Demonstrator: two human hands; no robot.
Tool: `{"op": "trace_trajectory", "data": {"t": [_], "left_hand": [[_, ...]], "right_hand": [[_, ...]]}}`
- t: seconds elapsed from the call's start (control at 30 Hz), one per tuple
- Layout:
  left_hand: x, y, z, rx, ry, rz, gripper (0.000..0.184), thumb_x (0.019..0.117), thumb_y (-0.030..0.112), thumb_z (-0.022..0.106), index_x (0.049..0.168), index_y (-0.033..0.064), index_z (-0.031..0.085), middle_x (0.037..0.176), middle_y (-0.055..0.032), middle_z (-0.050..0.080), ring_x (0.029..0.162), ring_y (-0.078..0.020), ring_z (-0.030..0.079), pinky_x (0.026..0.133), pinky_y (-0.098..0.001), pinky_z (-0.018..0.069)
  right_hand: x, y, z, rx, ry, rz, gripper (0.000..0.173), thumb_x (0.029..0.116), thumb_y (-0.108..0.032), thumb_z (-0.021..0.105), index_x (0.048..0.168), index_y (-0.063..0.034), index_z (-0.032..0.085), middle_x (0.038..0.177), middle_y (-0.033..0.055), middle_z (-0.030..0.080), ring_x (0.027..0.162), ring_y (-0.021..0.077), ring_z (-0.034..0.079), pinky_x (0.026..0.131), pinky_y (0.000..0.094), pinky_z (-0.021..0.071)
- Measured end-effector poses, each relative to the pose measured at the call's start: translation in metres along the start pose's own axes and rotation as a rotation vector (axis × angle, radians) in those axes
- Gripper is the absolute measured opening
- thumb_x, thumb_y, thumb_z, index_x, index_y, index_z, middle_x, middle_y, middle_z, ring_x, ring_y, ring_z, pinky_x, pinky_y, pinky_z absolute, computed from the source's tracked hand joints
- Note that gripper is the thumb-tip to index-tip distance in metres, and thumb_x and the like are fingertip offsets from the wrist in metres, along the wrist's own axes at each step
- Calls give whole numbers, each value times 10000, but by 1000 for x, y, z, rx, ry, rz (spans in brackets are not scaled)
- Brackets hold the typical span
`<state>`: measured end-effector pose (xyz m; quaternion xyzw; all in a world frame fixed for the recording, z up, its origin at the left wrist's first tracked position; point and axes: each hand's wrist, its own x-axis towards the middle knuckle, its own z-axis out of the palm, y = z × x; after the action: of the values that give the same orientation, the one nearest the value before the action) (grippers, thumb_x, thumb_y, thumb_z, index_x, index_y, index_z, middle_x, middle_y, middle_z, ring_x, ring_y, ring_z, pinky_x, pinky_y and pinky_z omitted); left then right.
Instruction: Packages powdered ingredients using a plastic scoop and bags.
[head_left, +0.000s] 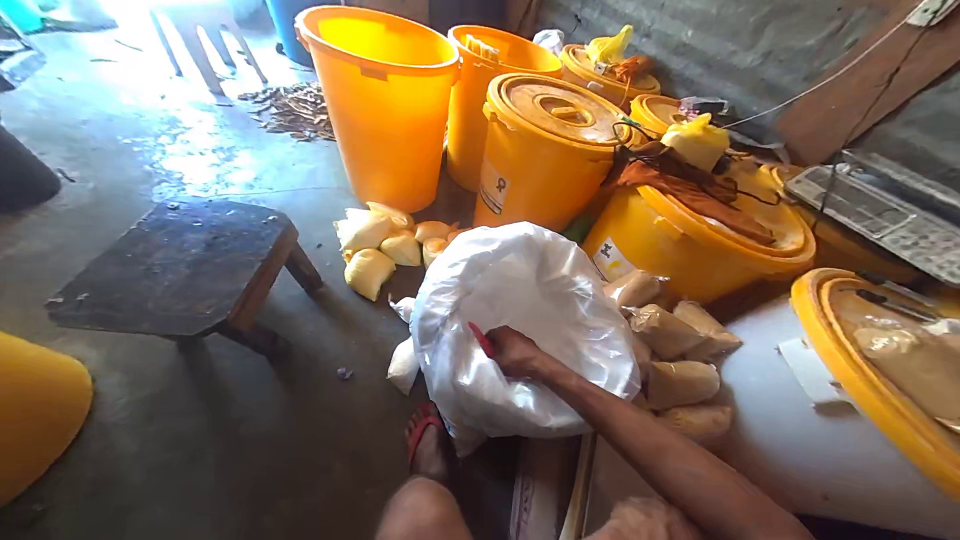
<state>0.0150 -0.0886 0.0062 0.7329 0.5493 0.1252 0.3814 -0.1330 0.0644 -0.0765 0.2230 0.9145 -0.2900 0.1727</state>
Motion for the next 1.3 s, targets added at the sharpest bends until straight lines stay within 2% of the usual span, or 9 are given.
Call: {"op": "trace_trajectory", "data": {"t": [0.1,0.23,0.5,0.6,0.77,0.9,1.1,1.23,1.3], "left_hand": [[2,-1,-5,33,-73,-41,249,1055,104,486,1190,-34,642,1161,-247,675,1119,-414,656,910,-578,526],[11,-2,-11,62,-91,-9,277,893,29,678,1159,-26,627,1119,-235,665,1049,-411,663,828,-571,545],[39,-11,-16,137,21,-85,260,842,52,747,1073,-4,642,1048,-229,662,1002,-423,667,772,-606,557],[48,-14,-7,147,97,-65,250,833,72,729,1067,17,663,1036,-208,681,991,-408,677,777,-610,554],[57,-22,-4,196,84,-112,225,794,52,732,1015,43,693,992,-189,690,963,-391,680,773,-603,556],[58,-27,-16,186,151,-132,273,812,58,725,1085,62,727,1025,-192,710,975,-394,691,811,-617,560],[63,-33,-38,191,205,-131,276,811,46,693,1086,50,720,1068,-163,717,1017,-358,688,866,-586,547],[49,-36,-75,160,350,-113,266,841,99,714,1099,35,722,1077,-188,711,1042,-379,678,890,-611,531],[28,-39,-101,90,561,-104,283,854,40,691,1133,12,729,1112,-199,717,1073,-380,676,932,-625,518]], "right_hand": [[-9,-10,-16,-37,82,96,395,914,-366,679,1119,-29,686,1083,193,697,1028,366,672,846,632,516],[-32,22,-51,60,194,110,407,827,-323,786,1080,-15,699,1008,170,699,942,327,671,842,605,521],[-127,52,-77,407,487,94,278,815,-183,815,1034,-30,737,912,70,725,730,102,646,700,315,541],[-134,47,-65,511,552,99,290,860,-179,801,1086,-12,729,956,82,725,759,104,645,746,316,546],[-154,57,-54,644,670,32,260,833,-126,813,1049,-3,737,939,82,741,780,92,678,752,290,564],[-224,76,-58,675,701,0,274,857,-88,791,1099,19,719,967,78,746,828,78,700,796,260,587],[-343,112,-44,663,774,56,269,863,-80,767,1118,-16,715,973,32,750,805,65,702,735,244,598],[-393,126,-36,587,772,91,249,830,-119,778,1065,-53,730,907,-4,749,752,44,689,699,222,587],[-400,126,-36,594,750,78,268,822,-111,784,1076,-46,729,915,3,753,756,48,696,707,219,592]]}}
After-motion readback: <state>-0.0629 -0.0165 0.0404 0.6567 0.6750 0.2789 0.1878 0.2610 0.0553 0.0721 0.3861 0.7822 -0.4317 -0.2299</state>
